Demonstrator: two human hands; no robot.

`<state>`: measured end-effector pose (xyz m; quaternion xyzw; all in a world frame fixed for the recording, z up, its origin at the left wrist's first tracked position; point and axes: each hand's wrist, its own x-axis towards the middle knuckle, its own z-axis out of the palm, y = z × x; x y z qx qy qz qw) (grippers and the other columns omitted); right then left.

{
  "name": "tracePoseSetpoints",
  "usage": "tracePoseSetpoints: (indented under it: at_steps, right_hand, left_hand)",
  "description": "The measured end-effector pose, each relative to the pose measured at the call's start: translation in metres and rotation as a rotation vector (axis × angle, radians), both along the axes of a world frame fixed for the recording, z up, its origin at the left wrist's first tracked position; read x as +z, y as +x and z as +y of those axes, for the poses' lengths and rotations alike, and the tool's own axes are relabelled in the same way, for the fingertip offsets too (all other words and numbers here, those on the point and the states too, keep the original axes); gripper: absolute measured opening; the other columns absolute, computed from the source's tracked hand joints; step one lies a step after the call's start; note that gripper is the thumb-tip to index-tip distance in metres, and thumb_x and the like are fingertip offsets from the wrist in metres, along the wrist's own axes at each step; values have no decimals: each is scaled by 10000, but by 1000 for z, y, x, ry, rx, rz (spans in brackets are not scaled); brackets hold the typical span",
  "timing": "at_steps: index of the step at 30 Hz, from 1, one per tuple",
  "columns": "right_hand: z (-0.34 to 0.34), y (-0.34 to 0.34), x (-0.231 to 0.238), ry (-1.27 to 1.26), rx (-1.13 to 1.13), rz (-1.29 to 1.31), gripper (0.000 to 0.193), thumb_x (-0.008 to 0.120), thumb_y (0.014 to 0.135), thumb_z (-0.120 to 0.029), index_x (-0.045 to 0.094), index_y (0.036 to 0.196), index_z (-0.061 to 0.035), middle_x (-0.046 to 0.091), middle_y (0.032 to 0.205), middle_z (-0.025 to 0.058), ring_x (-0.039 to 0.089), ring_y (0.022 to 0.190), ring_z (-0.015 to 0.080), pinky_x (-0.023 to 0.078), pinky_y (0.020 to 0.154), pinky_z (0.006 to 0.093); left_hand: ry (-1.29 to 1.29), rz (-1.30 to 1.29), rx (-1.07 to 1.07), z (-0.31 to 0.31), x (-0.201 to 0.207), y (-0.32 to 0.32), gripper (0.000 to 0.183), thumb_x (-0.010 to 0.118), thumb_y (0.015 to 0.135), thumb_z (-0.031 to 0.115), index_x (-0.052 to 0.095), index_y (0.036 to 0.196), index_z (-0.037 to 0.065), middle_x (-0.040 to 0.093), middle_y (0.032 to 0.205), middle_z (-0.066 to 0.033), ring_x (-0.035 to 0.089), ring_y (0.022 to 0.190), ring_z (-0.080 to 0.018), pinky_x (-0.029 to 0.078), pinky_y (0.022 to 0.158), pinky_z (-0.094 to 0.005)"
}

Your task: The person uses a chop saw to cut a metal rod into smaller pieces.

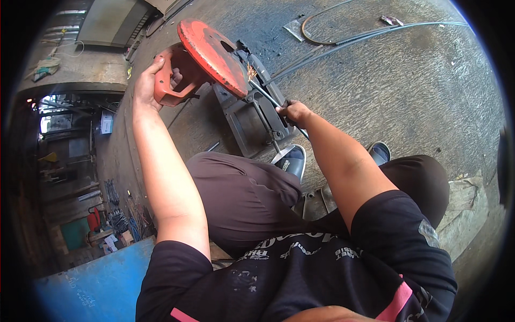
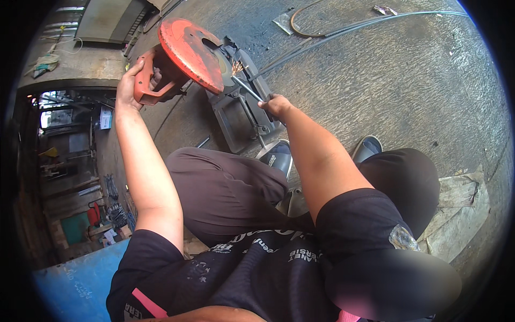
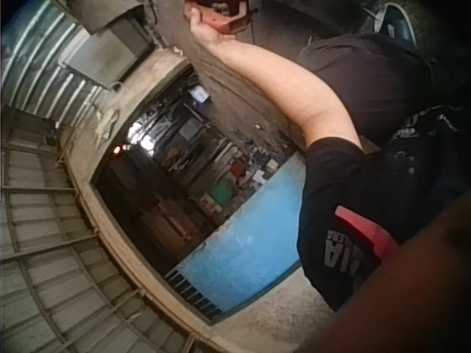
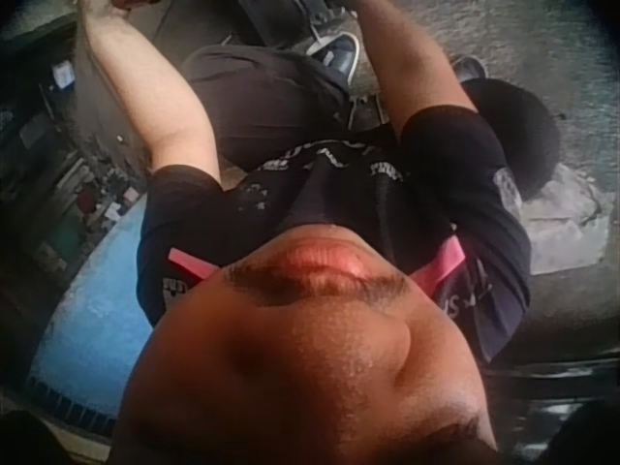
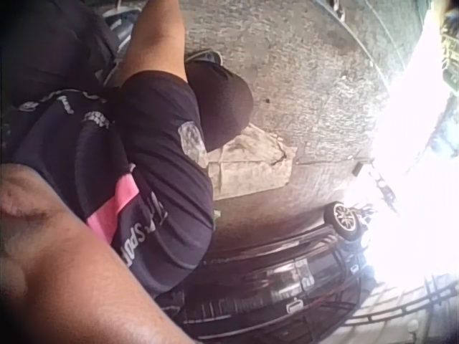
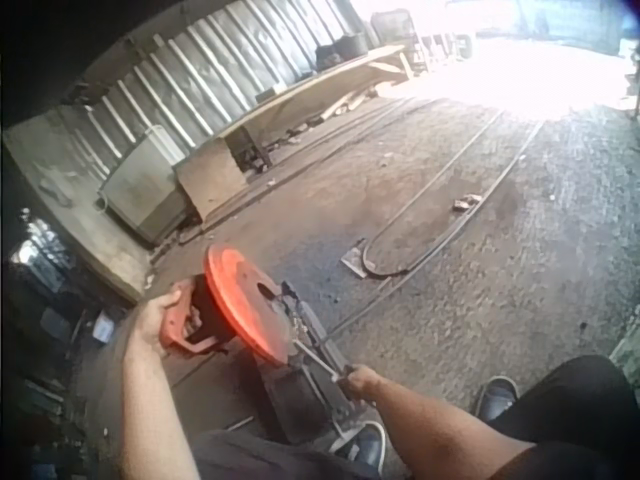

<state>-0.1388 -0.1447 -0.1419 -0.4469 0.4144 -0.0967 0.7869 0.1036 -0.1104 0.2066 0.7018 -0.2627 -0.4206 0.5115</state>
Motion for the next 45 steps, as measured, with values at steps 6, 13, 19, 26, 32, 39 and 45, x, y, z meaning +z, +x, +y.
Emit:
tracePoseSetpoints:
  at_steps: [6, 13, 19, 26, 32, 39, 45]
  right_hand:
    - [2, 2, 8, -83, -20, 65, 333, 731, 794, -265, 563, 894, 4, 569, 644, 82, 522, 501, 162, 419, 444, 332]
    - [-6, -3, 6, -130, 46, 71, 293, 702, 824, -255, 557, 870, -5, 565, 636, 86, 507, 474, 148, 403, 413, 320]
    - [-7, -4, 15, 24, 62, -18, 249, 660, 861, -246, 545, 848, -26, 540, 623, 76, 492, 468, 168, 397, 410, 331]
    - [-6, -5, 18, 142, 99, -95, 228, 615, 895, -252, 545, 852, -39, 530, 662, 78, 505, 520, 180, 432, 455, 339]
    - [-4, -4, 6, 312, 125, -176, 245, 571, 921, -281, 550, 853, -46, 526, 661, 70, 491, 523, 182, 429, 474, 345]
    - [-1, -6, 14, 379, 155, -214, 285, 506, 951, -307, 567, 875, -39, 516, 654, 56, 473, 534, 176, 413, 487, 333]
    - [2, -6, 10, 425, 181, -200, 333, 443, 970, -356, 560, 900, -53, 507, 681, 44, 465, 556, 169, 416, 519, 314]
  left_hand:
    - [11, -41, -19, 0, 0, 2, 367, 569, 906, 233, 510, 1192, 12, 600, 956, -93, 604, 779, -177, 533, 668, -287]
    - [28, -94, -12, 0, 0, 0, 370, 566, 906, 263, 521, 1178, 17, 609, 826, -92, 581, 680, -169, 497, 600, -274]
    - [27, -81, -13, 0, 0, -2, 360, 565, 906, 262, 523, 1166, 17, 610, 818, -93, 586, 677, -176, 498, 592, -279]
    - [-4, -49, 18, -1, 0, -7, 353, 564, 907, 264, 519, 1155, 16, 608, 814, -91, 596, 677, -178, 515, 596, -279]
    - [12, -48, -39, 0, 3, -6, 378, 570, 900, 224, 492, 1175, -22, 564, 886, -106, 586, 744, -175, 532, 650, -292]
    - [-12, -36, -7, -1, 0, -5, 368, 562, 908, 245, 506, 1183, 6, 608, 822, -106, 594, 682, -188, 520, 610, -281]
    - [12, -32, -10, -1, 1, -4, 376, 565, 907, 241, 497, 1192, 6, 609, 820, -108, 595, 681, -190, 524, 612, -281]
